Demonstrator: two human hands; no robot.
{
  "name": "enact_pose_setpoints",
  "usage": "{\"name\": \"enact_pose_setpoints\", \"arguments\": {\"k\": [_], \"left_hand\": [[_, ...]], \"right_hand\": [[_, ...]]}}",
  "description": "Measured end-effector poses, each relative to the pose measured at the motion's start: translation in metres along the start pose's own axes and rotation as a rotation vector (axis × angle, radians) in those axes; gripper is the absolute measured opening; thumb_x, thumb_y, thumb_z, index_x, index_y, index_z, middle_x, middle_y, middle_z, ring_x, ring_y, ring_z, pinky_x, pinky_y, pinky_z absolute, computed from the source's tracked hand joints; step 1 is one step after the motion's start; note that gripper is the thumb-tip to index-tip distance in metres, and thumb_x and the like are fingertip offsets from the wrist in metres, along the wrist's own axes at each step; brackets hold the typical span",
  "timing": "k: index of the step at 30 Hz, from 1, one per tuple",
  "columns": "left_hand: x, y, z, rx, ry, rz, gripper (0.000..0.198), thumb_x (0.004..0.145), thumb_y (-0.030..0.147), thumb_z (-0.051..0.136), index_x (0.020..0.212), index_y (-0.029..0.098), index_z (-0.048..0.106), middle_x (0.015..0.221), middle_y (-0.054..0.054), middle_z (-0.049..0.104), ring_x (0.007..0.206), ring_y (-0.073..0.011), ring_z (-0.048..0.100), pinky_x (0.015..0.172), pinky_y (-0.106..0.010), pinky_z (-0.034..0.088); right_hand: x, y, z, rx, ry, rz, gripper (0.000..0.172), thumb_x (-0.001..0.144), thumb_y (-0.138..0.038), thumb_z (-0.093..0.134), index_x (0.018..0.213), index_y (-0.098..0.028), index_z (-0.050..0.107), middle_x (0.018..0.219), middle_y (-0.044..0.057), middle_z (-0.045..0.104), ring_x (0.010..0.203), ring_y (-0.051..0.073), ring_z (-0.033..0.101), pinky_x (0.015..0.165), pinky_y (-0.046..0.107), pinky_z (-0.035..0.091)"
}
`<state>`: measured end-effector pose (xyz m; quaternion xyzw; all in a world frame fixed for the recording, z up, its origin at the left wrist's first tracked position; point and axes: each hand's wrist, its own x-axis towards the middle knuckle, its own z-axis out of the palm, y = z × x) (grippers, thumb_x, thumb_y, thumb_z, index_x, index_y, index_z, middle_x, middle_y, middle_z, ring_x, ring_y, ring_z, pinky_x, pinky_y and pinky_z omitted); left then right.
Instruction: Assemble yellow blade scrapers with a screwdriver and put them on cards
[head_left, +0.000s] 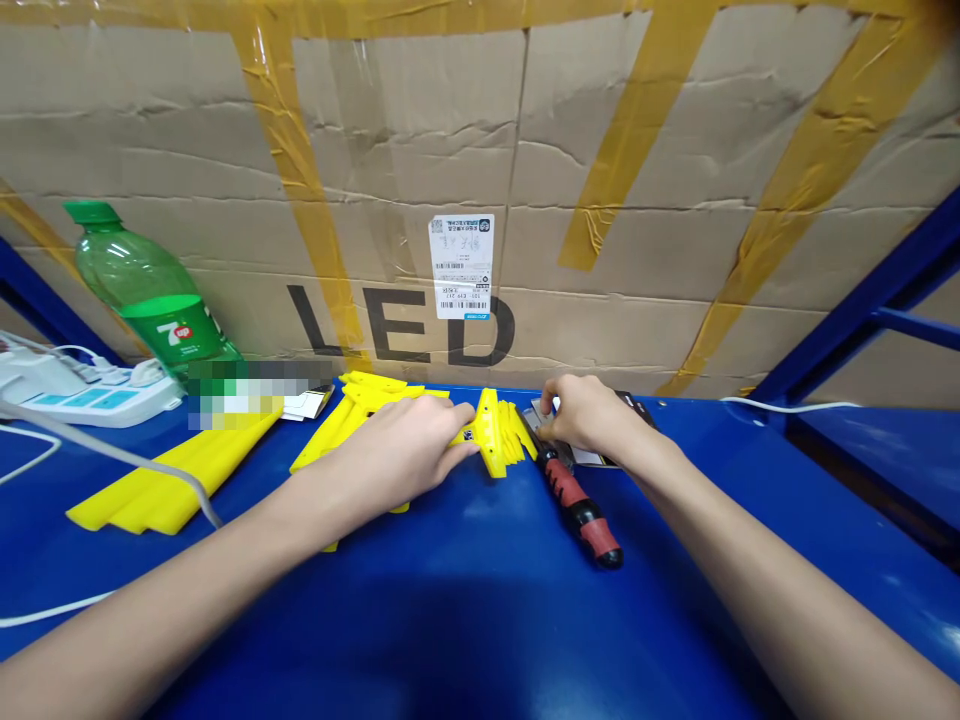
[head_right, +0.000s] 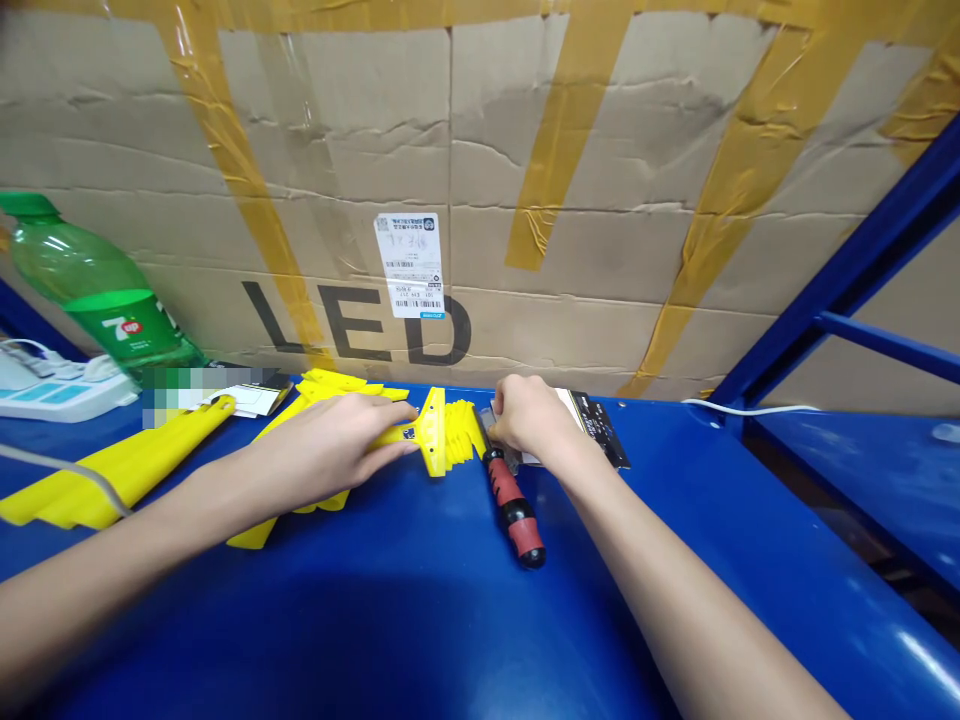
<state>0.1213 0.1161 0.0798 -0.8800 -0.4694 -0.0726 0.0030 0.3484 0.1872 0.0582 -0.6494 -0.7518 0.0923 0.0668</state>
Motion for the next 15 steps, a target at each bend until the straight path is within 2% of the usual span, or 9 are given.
{"name": "enact_pose_setpoints", "arguments": {"k": [4, 9, 12, 15], "left_hand": [[0.000, 0.000, 0.001, -0.024, 0.004, -0.007, 0.033, 0.098, 0.039, 0.054, 0.116, 0.016, 0.069, 0.104, -0.016, 0.075, 0.097, -0.0298, 0.072, 0.084, -0.041, 0.056], [0.000, -0.003, 0.001, -0.006, -0.033, -0.013, 0.037, 0.100, 0.042, 0.050, 0.120, 0.016, 0.067, 0.107, -0.016, 0.075, 0.100, -0.0316, 0.071, 0.084, -0.042, 0.055], [0.000, -0.006, -0.001, -0.028, -0.062, -0.010, 0.040, 0.099, 0.047, 0.048, 0.121, 0.018, 0.066, 0.110, -0.015, 0.074, 0.100, -0.0327, 0.070, 0.081, -0.042, 0.054], [0.000, -0.009, -0.005, -0.052, -0.079, 0.000, 0.040, 0.098, 0.049, 0.049, 0.121, 0.020, 0.066, 0.110, -0.012, 0.074, 0.100, -0.0333, 0.069, 0.080, -0.043, 0.053]], "right_hand": [[-0.003, -0.005, 0.000, 0.069, -0.006, 0.079, 0.024, 0.060, -0.012, 0.079, 0.082, -0.019, 0.071, 0.085, 0.008, 0.073, 0.071, 0.021, 0.066, 0.055, 0.027, 0.041], [0.000, 0.000, -0.009, 0.235, -0.044, 0.116, 0.024, 0.060, -0.016, 0.082, 0.081, -0.019, 0.071, 0.066, 0.001, 0.066, 0.057, 0.016, 0.058, 0.050, 0.027, 0.038], [-0.001, 0.007, -0.022, 0.363, -0.085, 0.085, 0.018, 0.066, -0.019, 0.080, 0.081, -0.019, 0.072, 0.057, -0.001, 0.061, 0.051, 0.014, 0.053, 0.048, 0.028, 0.038], [-0.008, 0.010, -0.035, 0.581, -0.179, -0.022, 0.008, 0.073, -0.022, 0.078, 0.077, -0.020, 0.071, 0.063, 0.001, 0.065, 0.057, 0.013, 0.055, 0.052, 0.025, 0.042]]}}
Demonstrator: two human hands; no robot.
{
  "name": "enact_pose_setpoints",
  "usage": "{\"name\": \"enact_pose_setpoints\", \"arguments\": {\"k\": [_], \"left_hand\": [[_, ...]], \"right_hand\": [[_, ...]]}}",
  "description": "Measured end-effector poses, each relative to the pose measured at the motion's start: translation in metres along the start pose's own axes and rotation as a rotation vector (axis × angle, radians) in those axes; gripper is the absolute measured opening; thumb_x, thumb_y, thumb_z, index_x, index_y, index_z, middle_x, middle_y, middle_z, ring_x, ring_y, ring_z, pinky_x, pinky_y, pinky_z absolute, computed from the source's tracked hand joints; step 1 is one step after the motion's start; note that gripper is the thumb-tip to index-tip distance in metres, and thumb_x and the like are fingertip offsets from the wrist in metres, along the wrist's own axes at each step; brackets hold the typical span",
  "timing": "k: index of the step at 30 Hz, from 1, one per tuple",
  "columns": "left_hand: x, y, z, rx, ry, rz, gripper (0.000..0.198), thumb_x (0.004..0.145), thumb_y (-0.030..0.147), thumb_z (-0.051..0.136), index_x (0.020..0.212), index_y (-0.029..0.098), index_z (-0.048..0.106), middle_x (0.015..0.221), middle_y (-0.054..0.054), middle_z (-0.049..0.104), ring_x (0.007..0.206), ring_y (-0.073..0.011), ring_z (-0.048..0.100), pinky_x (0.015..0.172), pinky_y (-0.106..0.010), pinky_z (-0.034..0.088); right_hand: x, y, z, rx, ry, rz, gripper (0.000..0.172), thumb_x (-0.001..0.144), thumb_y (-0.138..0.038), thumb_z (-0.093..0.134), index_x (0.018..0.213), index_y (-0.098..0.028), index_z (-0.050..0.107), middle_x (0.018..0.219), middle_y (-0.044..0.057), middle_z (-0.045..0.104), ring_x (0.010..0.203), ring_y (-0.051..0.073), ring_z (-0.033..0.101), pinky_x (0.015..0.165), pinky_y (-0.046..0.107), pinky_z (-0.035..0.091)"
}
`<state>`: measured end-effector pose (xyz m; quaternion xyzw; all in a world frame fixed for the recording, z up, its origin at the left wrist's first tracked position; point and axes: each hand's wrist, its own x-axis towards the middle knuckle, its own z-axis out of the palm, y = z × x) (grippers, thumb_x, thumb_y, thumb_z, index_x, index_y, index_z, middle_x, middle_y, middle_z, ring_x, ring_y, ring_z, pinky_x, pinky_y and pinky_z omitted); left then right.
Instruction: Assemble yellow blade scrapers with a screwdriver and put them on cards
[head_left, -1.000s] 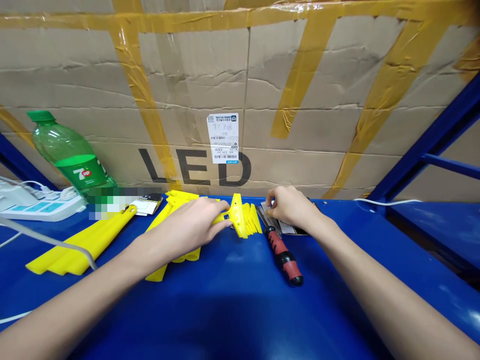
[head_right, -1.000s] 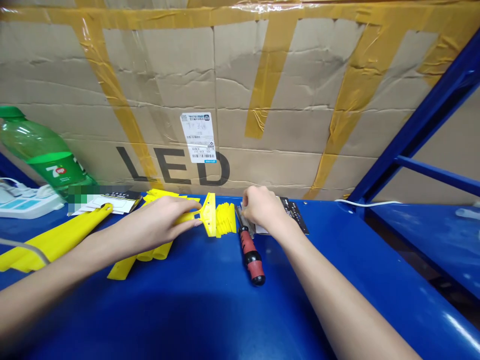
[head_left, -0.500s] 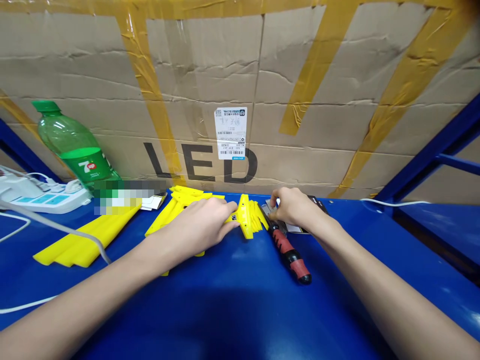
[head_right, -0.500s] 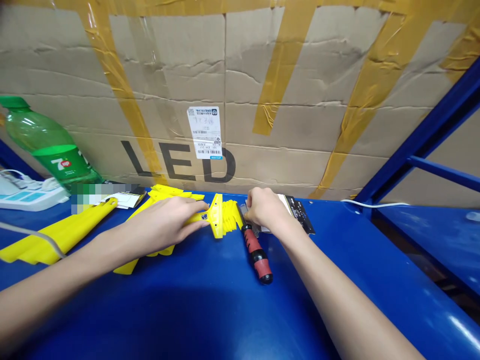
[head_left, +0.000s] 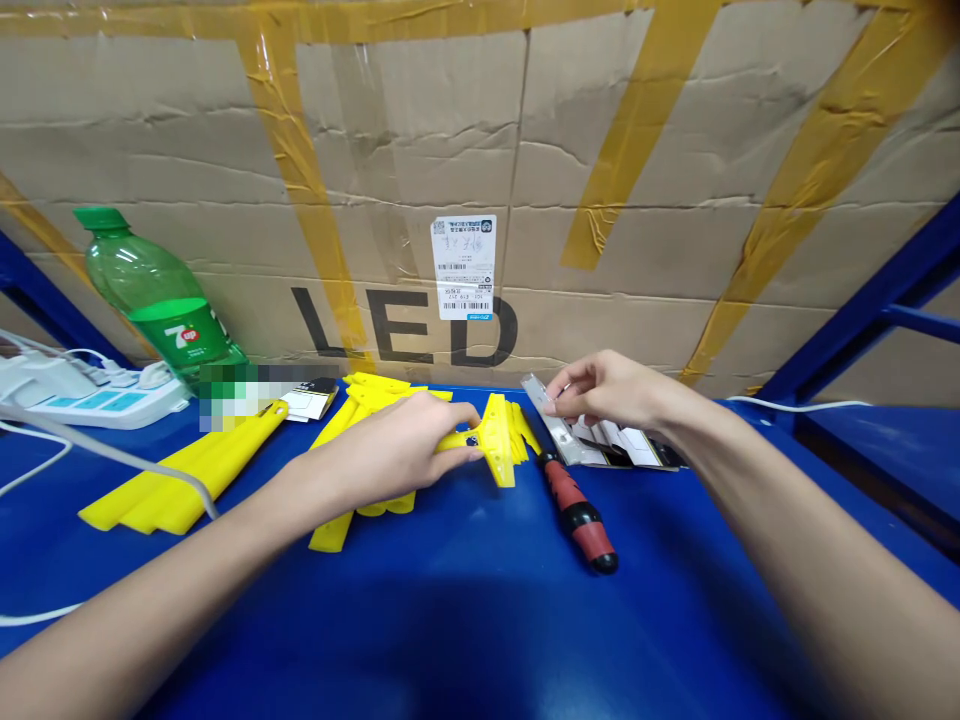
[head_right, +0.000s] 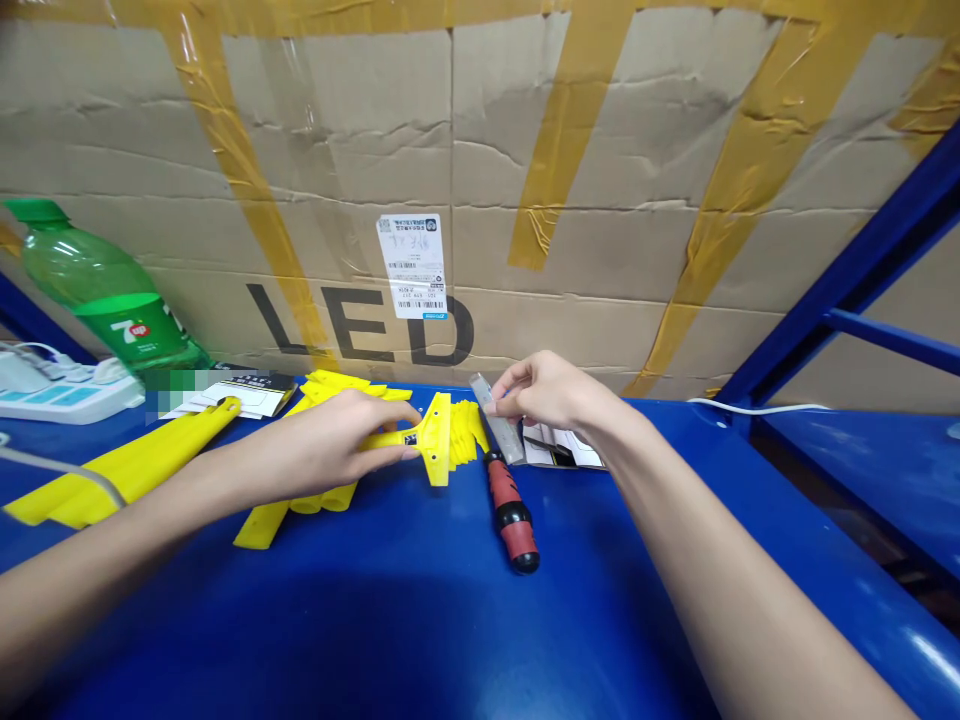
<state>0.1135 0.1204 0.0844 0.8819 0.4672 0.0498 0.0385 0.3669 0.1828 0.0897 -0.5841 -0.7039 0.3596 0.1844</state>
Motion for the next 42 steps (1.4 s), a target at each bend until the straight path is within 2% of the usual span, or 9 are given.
{"name": "enact_pose_setpoints", "arguments": {"k": [3, 6, 10, 16, 22, 27, 31, 36, 42], "left_hand": [[-0.001, -0.001, -0.006, -0.009, 0.000, -0.002, 0.038, 0.097, 0.046, 0.054, 0.121, 0.020, 0.065, 0.107, -0.011, 0.075, 0.097, -0.0325, 0.069, 0.078, -0.041, 0.051], [-0.003, -0.002, -0.011, -0.013, 0.010, -0.002, 0.038, 0.095, 0.046, 0.057, 0.121, 0.019, 0.065, 0.107, -0.011, 0.075, 0.096, -0.0318, 0.069, 0.076, -0.039, 0.051], [-0.005, -0.005, -0.015, -0.004, 0.017, 0.018, 0.038, 0.094, 0.045, 0.060, 0.122, 0.021, 0.064, 0.110, -0.010, 0.074, 0.097, -0.0310, 0.069, 0.077, -0.038, 0.050], [-0.007, -0.009, -0.018, 0.023, 0.013, -0.005, 0.041, 0.095, 0.047, 0.058, 0.126, 0.021, 0.061, 0.107, -0.011, 0.073, 0.095, -0.0306, 0.069, 0.076, -0.038, 0.050], [-0.008, -0.010, -0.020, 0.046, 0.018, -0.009, 0.040, 0.095, 0.048, 0.057, 0.124, 0.020, 0.062, 0.104, -0.010, 0.074, 0.093, -0.0312, 0.069, 0.073, -0.038, 0.050], [-0.007, -0.011, -0.019, 0.074, 0.028, 0.007, 0.039, 0.095, 0.045, 0.058, 0.124, 0.019, 0.062, 0.103, -0.012, 0.074, 0.093, -0.0313, 0.071, 0.072, -0.037, 0.050], [-0.006, -0.011, -0.018, 0.107, 0.045, 0.020, 0.040, 0.095, 0.047, 0.057, 0.121, 0.017, 0.063, 0.095, -0.011, 0.074, 0.085, -0.0292, 0.071, 0.066, -0.034, 0.049], [-0.006, -0.009, -0.018, 0.082, 0.011, 0.016, 0.039, 0.097, 0.046, 0.055, 0.120, 0.016, 0.061, 0.099, -0.012, 0.073, 0.087, -0.0302, 0.070, 0.067, -0.036, 0.048], [-0.005, -0.010, -0.017, 0.052, -0.006, 0.032, 0.034, 0.098, 0.044, 0.053, 0.116, 0.017, 0.062, 0.096, -0.010, 0.073, 0.084, -0.0293, 0.069, 0.065, -0.034, 0.045]], "right_hand": [[-0.009, -0.003, -0.001, 0.330, -0.225, -0.105, 0.020, 0.070, -0.029, 0.084, 0.072, -0.019, 0.068, 0.068, 0.001, 0.067, 0.063, 0.012, 0.058, 0.055, 0.023, 0.043], [-0.012, -0.004, 0.003, 0.440, -0.332, -0.115, 0.027, 0.066, -0.033, 0.089, 0.071, -0.017, 0.068, 0.070, 0.001, 0.068, 0.065, 0.011, 0.060, 0.059, 0.023, 0.045], [-0.010, -0.004, 0.009, 0.464, -0.330, -0.105, 0.026, 0.062, -0.029, 0.089, 0.074, -0.016, 0.069, 0.069, 0.000, 0.068, 0.062, 0.010, 0.058, 0.058, 0.023, 0.043], [-0.007, -0.003, 0.024, 0.597, -0.101, -0.311, 0.012, 0.066, -0.017, 0.070, 0.057, -0.016, 0.063, 0.062, -0.001, 0.064, 0.052, 0.007, 0.049, 0.051, 0.023, 0.038], [-0.002, 0.000, 0.035, 0.755, -0.121, -0.336, 0.017, 0.071, -0.020, 0.072, 0.060, -0.016, 0.061, 0.067, 0.003, 0.070, 0.045, 0.006, 0.048, 0.046, 0.022, 0.039], [-0.003, 0.001, 0.036, 0.677, -0.276, -0.326, 0.027, 0.073, -0.030, 0.085, 0.083, -0.017, 0.064, 0.067, 0.002, 0.072, 0.061, 0.012, 0.064, 0.063, 0.025, 0.051], [-0.001, 0.000, 0.040, 0.610, -0.176, -0.280, 0.044, 0.069, -0.033, 0.089, 0.104, -0.019, 0.065, 0.069, -0.001, 0.074, 0.057, 0.011, 0.060, 0.059, 0.024, 0.047], [-0.005, -0.006, 0.047, 0.590, -0.163, -0.221, 0.033, 0.060, -0.030, 0.093, 0.077, -0.014, 0.070, 0.061, 0.000, 0.070, 0.056, 0.010, 0.061, 0.059, 0.023, 0.051], [-0.010, -0.012, 0.052, 0.648, -0.198, -0.071, 0.036, 0.058, -0.031, 0.096, 0.073, -0.015, 0.067, 0.065, 0.008, 0.075, 0.055, 0.012, 0.069, 0.058, 0.021, 0.058]]}}
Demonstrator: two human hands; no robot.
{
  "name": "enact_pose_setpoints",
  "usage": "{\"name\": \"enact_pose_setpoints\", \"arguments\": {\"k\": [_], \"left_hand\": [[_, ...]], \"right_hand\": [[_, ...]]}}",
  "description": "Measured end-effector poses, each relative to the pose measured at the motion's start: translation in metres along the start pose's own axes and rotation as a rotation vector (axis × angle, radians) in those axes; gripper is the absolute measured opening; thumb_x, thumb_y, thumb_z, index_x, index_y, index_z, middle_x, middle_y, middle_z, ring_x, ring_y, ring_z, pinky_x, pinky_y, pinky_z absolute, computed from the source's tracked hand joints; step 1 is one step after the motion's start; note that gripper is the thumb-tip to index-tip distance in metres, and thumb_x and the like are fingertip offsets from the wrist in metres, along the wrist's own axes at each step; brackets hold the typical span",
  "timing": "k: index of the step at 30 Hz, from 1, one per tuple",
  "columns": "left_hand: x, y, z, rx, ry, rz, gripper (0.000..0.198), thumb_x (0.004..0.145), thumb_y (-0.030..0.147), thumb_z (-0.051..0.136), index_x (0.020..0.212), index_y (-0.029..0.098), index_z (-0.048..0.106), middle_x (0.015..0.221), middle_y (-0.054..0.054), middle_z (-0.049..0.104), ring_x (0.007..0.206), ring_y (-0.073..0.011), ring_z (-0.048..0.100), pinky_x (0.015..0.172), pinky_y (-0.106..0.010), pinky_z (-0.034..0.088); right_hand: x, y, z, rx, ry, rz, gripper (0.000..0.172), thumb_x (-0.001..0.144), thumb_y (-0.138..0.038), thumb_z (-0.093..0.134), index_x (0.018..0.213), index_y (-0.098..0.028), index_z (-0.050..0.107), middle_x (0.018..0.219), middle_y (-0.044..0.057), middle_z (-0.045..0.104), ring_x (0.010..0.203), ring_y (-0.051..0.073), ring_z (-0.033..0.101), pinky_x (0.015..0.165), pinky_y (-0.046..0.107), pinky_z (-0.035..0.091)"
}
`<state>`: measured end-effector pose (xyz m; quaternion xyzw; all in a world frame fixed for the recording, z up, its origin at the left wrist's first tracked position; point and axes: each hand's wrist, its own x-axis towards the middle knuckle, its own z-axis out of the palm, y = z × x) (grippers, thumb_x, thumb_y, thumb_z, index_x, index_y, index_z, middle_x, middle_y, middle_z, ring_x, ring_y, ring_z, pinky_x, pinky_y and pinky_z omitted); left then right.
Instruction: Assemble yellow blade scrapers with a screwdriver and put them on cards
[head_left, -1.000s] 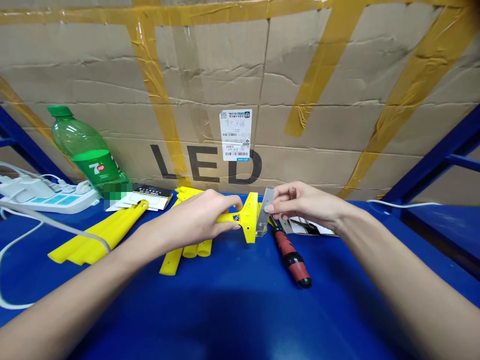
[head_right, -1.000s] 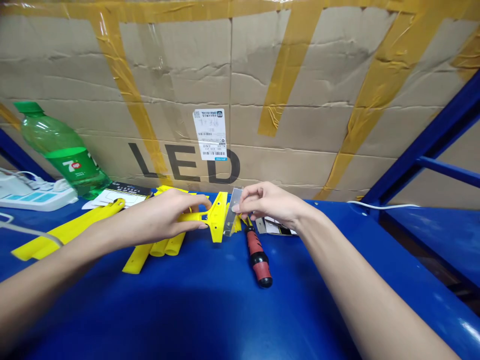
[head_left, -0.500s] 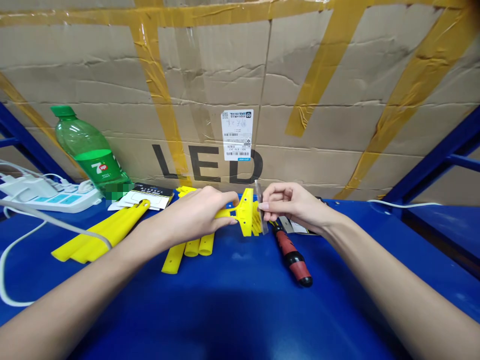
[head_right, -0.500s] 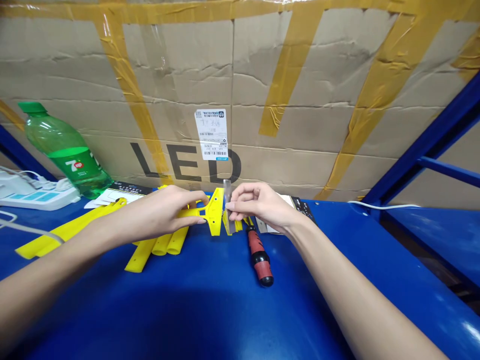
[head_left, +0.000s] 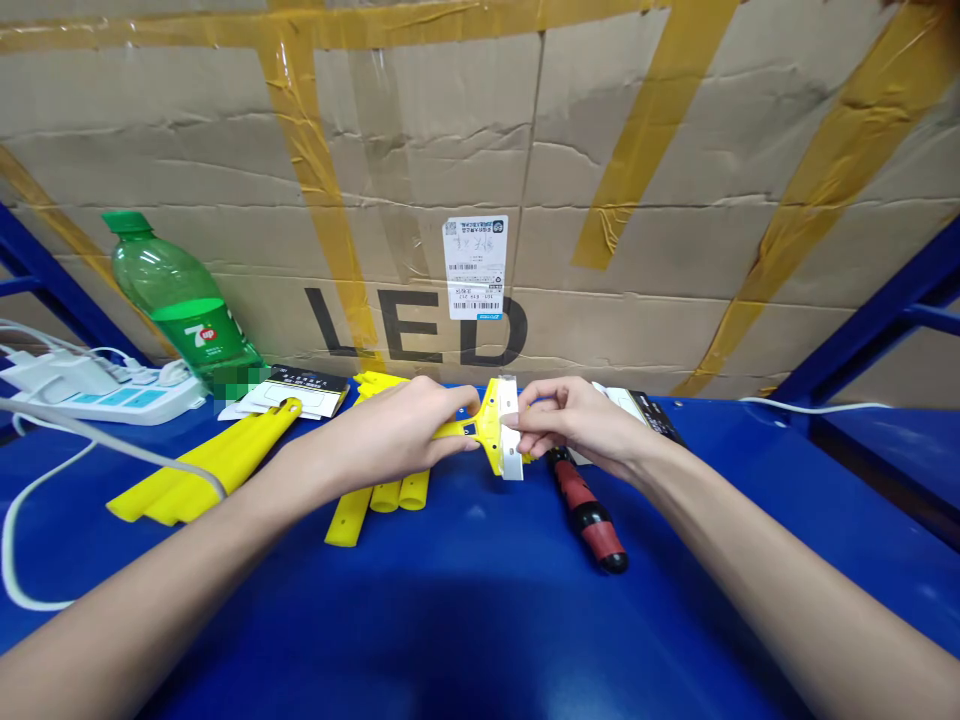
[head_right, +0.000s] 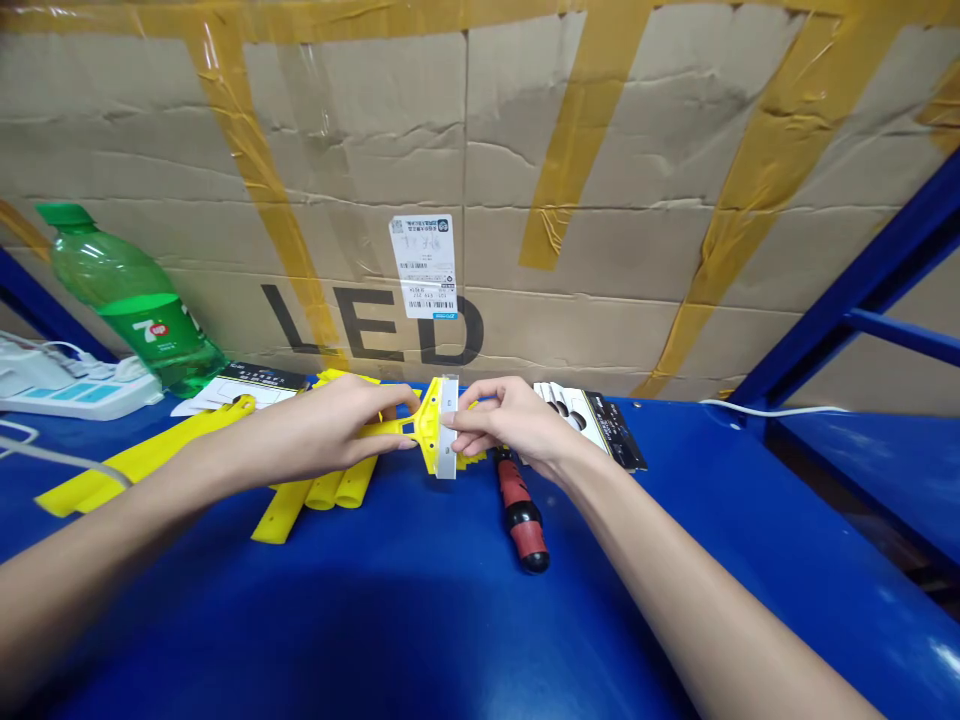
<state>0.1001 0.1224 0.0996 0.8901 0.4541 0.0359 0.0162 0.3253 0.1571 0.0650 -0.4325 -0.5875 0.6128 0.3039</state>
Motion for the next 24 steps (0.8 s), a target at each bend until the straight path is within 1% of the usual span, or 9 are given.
{"name": "enact_pose_setpoints", "arguments": {"k": [2, 5, 10, 16, 21, 24], "left_hand": [[0.0001, -0.0005, 0.0005, 0.000, 0.001, 0.018, 0.033, 0.098, 0.044, 0.053, 0.114, 0.017, 0.063, 0.096, -0.010, 0.073, 0.085, -0.0292, 0.069, 0.066, -0.034, 0.045], [0.0001, -0.0011, 0.0002, -0.016, -0.013, 0.032, 0.032, 0.098, 0.043, 0.053, 0.111, 0.017, 0.064, 0.093, -0.010, 0.074, 0.082, -0.0282, 0.069, 0.065, -0.034, 0.046], [-0.0017, -0.0016, -0.0012, -0.054, 0.013, 0.047, 0.031, 0.099, 0.039, 0.052, 0.113, 0.016, 0.067, 0.106, -0.014, 0.074, 0.091, -0.0295, 0.070, 0.073, -0.036, 0.051], [-0.0032, -0.0011, -0.0025, -0.064, -0.001, 0.043, 0.030, 0.097, 0.036, 0.056, 0.115, 0.016, 0.068, 0.104, -0.013, 0.074, 0.091, -0.0284, 0.071, 0.074, -0.036, 0.053], [-0.0035, -0.0024, -0.0013, -0.041, 0.002, 0.063, 0.032, 0.097, 0.038, 0.056, 0.118, 0.016, 0.067, 0.105, -0.014, 0.074, 0.092, -0.0294, 0.070, 0.074, -0.037, 0.052], [-0.0042, -0.0026, -0.0019, -0.034, 0.003, 0.052, 0.030, 0.096, 0.038, 0.058, 0.115, 0.017, 0.069, 0.099, -0.012, 0.074, 0.087, -0.0289, 0.070, 0.071, -0.036, 0.051]], "right_hand": [[0.0003, 0.0005, 0.0017, 0.009, -0.003, 0.023, 0.035, 0.060, -0.030, 0.095, 0.073, -0.015, 0.067, 0.064, 0.008, 0.075, 0.055, 0.013, 0.069, 0.056, 0.020, 0.058], [0.0016, 0.0015, 0.0039, 0.020, -0.004, 0.024, 0.032, 0.063, -0.027, 0.094, 0.074, -0.015, 0.066, 0.059, 0.005, 0.073, 0.050, 0.010, 0.065, 0.050, 0.016, 0.055], [0.0041, 0.0034, 0.0069, 0.135, -0.003, 0.056, 0.033, 0.065, -0.022, 0.092, 0.086, -0.016, 0.068, 0.059, 0.001, 0.071, 0.049, 0.008, 0.062, 0.050, 0.015, 0.053], [0.0025, 0.0034, 0.0082, 0.086, -0.035, 0.054, 0.026, 0.065, -0.021, 0.090, 0.080, -0.015, 0.069, 0.060, 0.002, 0.070, 0.051, 0.007, 0.061, 0.048, 0.015, 0.048], [0.0018, 0.0029, 0.0100, 0.087, -0.032, 0.058, 0.030, 0.061, -0.018, 0.091, 0.076, -0.016, 0.066, 0.058, 0.000, 0.068, 0.051, 0.007, 0.058, 0.046, 0.014, 0.046], [0.0025, 0.0039, 0.0106, 0.100, -0.030, 0.065, 0.032, 0.060, -0.019, 0.092, 0.079, -0.016, 0.066, 0.060, 0.000, 0.069, 0.051, 0.007, 0.059, 0.046, 0.015, 0.045]]}}
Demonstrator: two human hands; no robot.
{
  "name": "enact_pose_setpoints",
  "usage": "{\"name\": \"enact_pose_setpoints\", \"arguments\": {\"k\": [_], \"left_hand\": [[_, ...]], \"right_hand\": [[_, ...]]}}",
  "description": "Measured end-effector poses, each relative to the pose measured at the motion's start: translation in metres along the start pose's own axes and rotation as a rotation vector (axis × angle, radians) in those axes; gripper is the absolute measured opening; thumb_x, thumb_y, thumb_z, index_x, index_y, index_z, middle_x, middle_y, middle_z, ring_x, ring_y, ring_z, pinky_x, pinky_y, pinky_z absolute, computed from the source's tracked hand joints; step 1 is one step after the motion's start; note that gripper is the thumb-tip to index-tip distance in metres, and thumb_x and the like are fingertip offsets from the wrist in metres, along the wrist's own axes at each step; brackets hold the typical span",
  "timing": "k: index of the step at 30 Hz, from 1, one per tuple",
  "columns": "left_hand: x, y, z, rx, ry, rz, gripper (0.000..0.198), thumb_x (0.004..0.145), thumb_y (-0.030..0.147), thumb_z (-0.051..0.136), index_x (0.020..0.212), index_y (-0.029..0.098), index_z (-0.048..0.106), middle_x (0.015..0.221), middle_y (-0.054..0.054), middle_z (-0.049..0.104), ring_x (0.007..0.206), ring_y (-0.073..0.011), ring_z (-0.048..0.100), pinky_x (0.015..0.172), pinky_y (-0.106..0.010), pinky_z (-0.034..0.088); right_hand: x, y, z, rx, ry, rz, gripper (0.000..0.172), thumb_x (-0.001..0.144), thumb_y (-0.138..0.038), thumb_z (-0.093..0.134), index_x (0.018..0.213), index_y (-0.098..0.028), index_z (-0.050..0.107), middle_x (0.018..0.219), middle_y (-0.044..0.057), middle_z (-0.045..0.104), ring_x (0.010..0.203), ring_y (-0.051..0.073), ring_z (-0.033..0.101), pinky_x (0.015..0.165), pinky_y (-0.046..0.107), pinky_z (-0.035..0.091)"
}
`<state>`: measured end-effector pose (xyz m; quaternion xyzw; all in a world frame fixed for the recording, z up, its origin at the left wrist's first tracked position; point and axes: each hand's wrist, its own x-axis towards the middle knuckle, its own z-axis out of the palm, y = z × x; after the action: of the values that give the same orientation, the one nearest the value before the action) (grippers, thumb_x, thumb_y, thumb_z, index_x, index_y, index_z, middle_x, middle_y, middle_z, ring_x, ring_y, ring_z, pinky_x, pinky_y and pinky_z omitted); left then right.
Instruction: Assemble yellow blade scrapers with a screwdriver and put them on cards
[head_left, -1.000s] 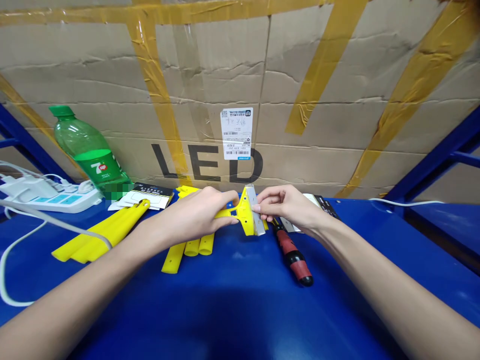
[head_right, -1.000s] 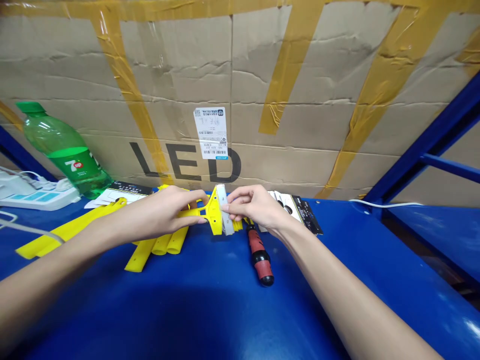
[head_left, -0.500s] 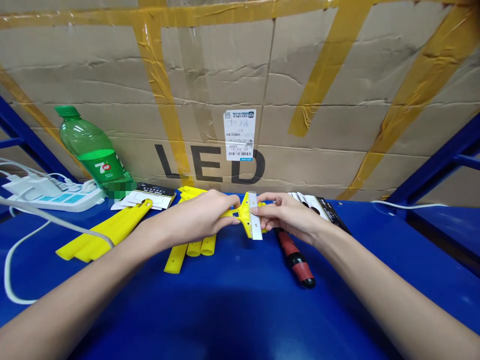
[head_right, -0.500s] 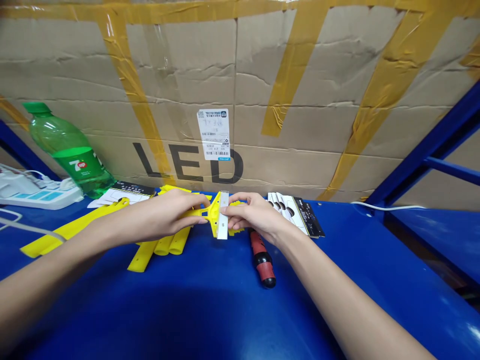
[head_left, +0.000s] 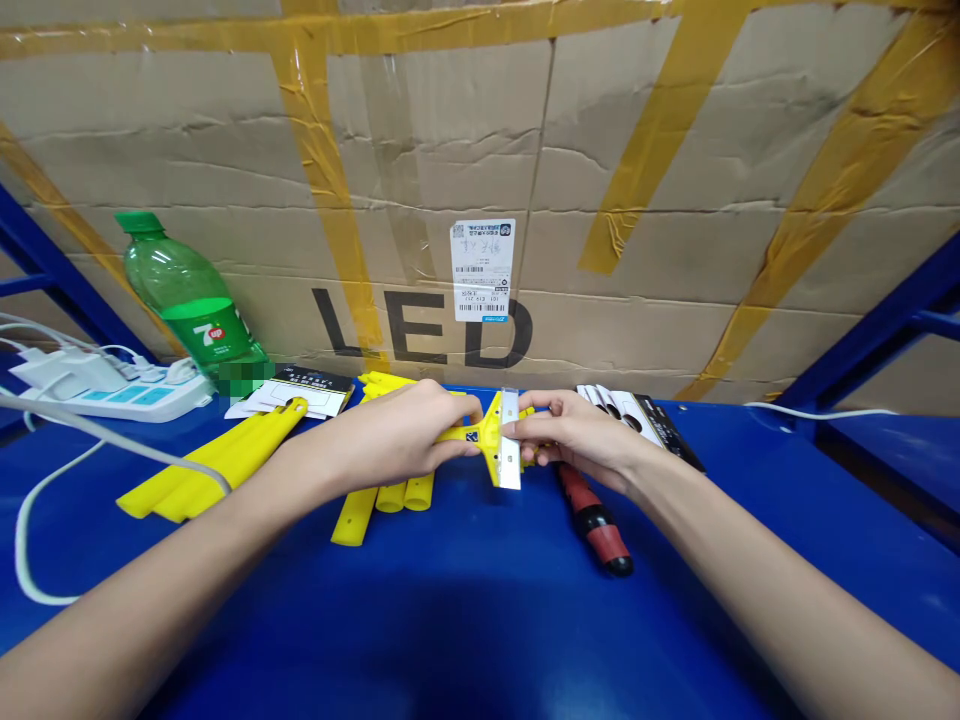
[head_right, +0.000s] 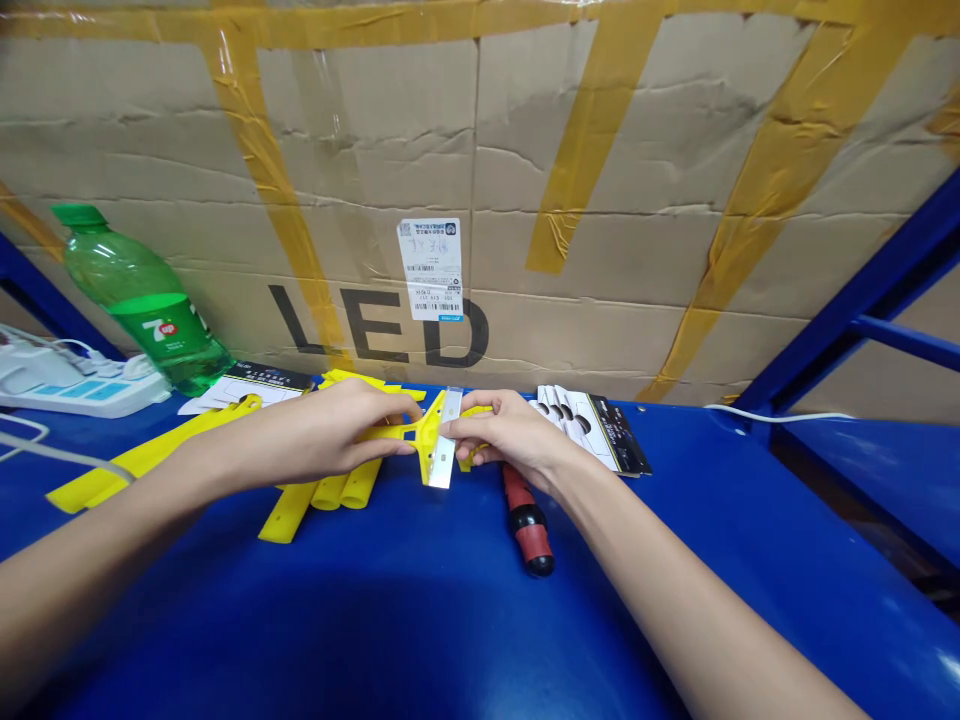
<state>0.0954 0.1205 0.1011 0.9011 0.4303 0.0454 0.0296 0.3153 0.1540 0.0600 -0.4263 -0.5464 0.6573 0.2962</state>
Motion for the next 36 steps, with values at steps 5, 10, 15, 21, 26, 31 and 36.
{"name": "enact_pose_setpoints", "arguments": {"k": [5, 10, 15, 21, 26, 31, 36], "left_hand": [[0.000, 0.000, -0.002, 0.012, -0.013, -0.014, 0.026, 0.095, 0.038, 0.058, 0.106, 0.019, 0.070, 0.088, -0.010, 0.074, 0.076, -0.0261, 0.070, 0.063, -0.033, 0.047], [-0.001, -0.004, -0.004, 0.029, -0.023, -0.032, 0.026, 0.095, 0.041, 0.057, 0.102, 0.019, 0.069, 0.084, -0.009, 0.072, 0.070, -0.0243, 0.068, 0.059, -0.032, 0.044], [-0.002, -0.008, -0.007, 0.043, -0.048, -0.098, 0.032, 0.094, 0.043, 0.057, 0.112, 0.020, 0.070, 0.088, -0.010, 0.074, 0.074, -0.0268, 0.069, 0.061, -0.033, 0.046], [-0.002, -0.008, -0.005, 0.057, -0.051, -0.103, 0.033, 0.093, 0.043, 0.058, 0.112, 0.019, 0.071, 0.089, -0.012, 0.074, 0.075, -0.0275, 0.070, 0.060, -0.033, 0.047], [-0.002, -0.007, -0.006, 0.079, -0.065, -0.078, 0.036, 0.095, 0.043, 0.055, 0.117, 0.018, 0.069, 0.093, -0.013, 0.074, 0.077, -0.0288, 0.070, 0.059, -0.034, 0.046], [-0.002, -0.003, -0.009, 0.079, -0.093, -0.106, 0.033, 0.096, 0.040, 0.056, 0.116, 0.019, 0.069, 0.095, -0.012, 0.075, 0.080, -0.0290, 0.070, 0.061, -0.035, 0.046], [-0.001, -0.003, -0.007, 0.084, -0.085, -0.086, 0.030, 0.096, 0.039, 0.056, 0.114, 0.018, 0.068, 0.098, -0.012, 0.075, 0.085, -0.0296, 0.070, 0.065, -0.035, 0.047]], "right_hand": [[0.001, 0.001, 0.000, -0.003, -0.018, -0.010, 0.032, 0.062, -0.031, 0.093, 0.079, -0.017, 0.069, 0.062, -0.001, 0.067, 0.053, 0.007, 0.059, 0.047, 0.015, 0.045], [-0.001, -0.005, -0.008, -0.210, 0.100, -0.034, 0.037, 0.080, -0.054, 0.077, 0.083, -0.017, 0.071, 0.076, 0.005, 0.074, 0.054, 0.009, 0.059, 0.048, 0.020, 0.046], [0.005, -0.007, -0.023, -0.951, 0.423, -0.151, 0.010, 0.082, -0.027, 0.072, 0.088, -0.019, 0.068, 0.080, 0.005, 0.077, 0.067, 0.017, 0.069, 0.063, 0.028, 0.050], [0.013, 0.002, -0.026, -1.127, 0.371, -0.158, 0.018, 0.069, -0.012, 0.070, 0.085, -0.020, 0.067, 0.083, 0.004, 0.078, 0.081, 0.022, 0.072, 0.068, 0.029, 0.050], [0.014, 0.003, -0.022, -1.279, 0.345, -0.158, 0.032, 0.065, -0.013, 0.073, 0.096, -0.020, 0.071, 0.090, 0.006, 0.078, 0.084, 0.025, 0.071, 0.065, 0.030, 0.047], [0.013, 0.004, -0.012, -1.460, 0.389, -0.169, 0.033, 0.068, -0.009, 0.065, 0.099, -0.020, 0.073, 0.089, 0.010, 0.077, 0.080, 0.029, 0.070, 0.059, 0.032, 0.038], [0.012, 0.005, -0.006, -1.558, 0.428, -0.178, 0.042, 0.069, -0.007, 0.061, 0.107, -0.020, 0.072, 0.084, 0.011, 0.076, 0.077, 0.031, 0.070, 0.058, 0.032, 0.035]]}}
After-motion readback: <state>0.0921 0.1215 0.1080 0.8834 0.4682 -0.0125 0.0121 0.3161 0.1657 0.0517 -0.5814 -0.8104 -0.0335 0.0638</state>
